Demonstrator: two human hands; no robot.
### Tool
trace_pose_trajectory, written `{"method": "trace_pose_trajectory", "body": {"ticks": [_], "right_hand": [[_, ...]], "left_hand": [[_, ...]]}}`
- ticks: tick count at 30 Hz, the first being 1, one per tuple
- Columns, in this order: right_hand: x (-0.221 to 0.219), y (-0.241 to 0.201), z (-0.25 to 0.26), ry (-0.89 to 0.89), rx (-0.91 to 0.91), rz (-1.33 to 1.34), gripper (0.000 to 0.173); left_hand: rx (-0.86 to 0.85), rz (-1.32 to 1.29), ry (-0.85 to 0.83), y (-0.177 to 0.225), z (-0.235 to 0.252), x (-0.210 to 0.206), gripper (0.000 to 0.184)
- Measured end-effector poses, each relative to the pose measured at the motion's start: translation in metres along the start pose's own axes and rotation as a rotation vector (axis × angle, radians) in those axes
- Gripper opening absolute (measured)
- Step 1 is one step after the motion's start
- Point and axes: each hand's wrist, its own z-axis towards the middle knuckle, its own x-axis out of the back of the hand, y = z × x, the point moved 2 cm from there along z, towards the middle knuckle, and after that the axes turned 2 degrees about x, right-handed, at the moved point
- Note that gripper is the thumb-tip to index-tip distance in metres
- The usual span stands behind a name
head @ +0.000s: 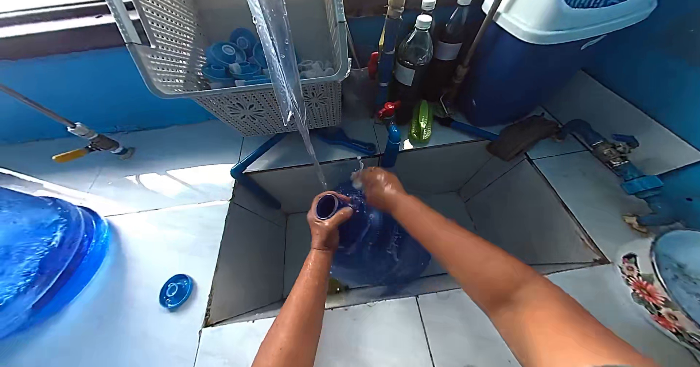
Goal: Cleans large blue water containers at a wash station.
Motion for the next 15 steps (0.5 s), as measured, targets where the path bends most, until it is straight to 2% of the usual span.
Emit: {"method": "trace_pose_trajectory", "body": {"ticks": [3, 4, 5, 7, 8, 9, 10, 11, 12, 13, 14, 15], "right_hand": [[-0.066, -0.042, -0.062, 0.25, 0.521, -0.06, 0.031], [-0.072, -0.047, -0.067, 0.277, 0.621, -0.058, 0.026], [-0.063, -0.051, -0.059, 0.211, 0.61, -0.061, 0.024], [-0.025, -0.039, -0.018, -0.034, 0.366, -0.036, 0.028], [-0.015, -0.016, 0.002, -0.093, 0.203, 0.033, 0.028], [-0.019, 0.017, 0.012, -0.073, 0.054, 0.084, 0.03], [-0.037, 0.057, 0.012, -0.026, -0.086, 0.137, 0.031], [-0.058, 0.096, 0.005, -0.045, -0.236, 0.15, 0.036], [-0.074, 0.121, -0.006, -0.098, -0.336, 0.122, 0.04], [-0.079, 0.128, -0.01, -0.151, -0.391, 0.108, 0.042], [-0.074, 0.115, -0.009, -0.19, -0.417, 0.128, 0.043], [-0.062, 0.09, -0.002, -0.187, -0.403, 0.191, 0.042]], "left_hand": [[0.107, 0.061, 0.358, 0.014, 0.028, 0.009, 0.04], [0.136, 0.066, 0.376, 0.014, 0.03, 0.012, 0.036], [0.141, 0.054, 0.312, 0.013, 0.029, 0.018, 0.036], [0.119, -0.025, 0.112, 0.004, 0.025, 0.034, 0.047], [0.132, -0.082, 0.036, -0.002, 0.022, 0.046, 0.052], [0.16, -0.107, 0.046, -0.008, 0.021, 0.061, 0.052], [0.195, -0.07, 0.153, -0.013, 0.024, 0.076, 0.044], [0.24, 0.006, 0.339, -0.014, 0.03, 0.088, 0.031], [0.301, 0.083, 0.577, -0.011, 0.038, 0.095, 0.026], [0.358, 0.133, 0.722, -0.007, 0.047, 0.098, 0.025], [0.372, 0.161, 0.741, -0.006, 0.048, 0.093, 0.019], [0.349, 0.14, 0.644, -0.006, 0.045, 0.084, 0.011]]}}
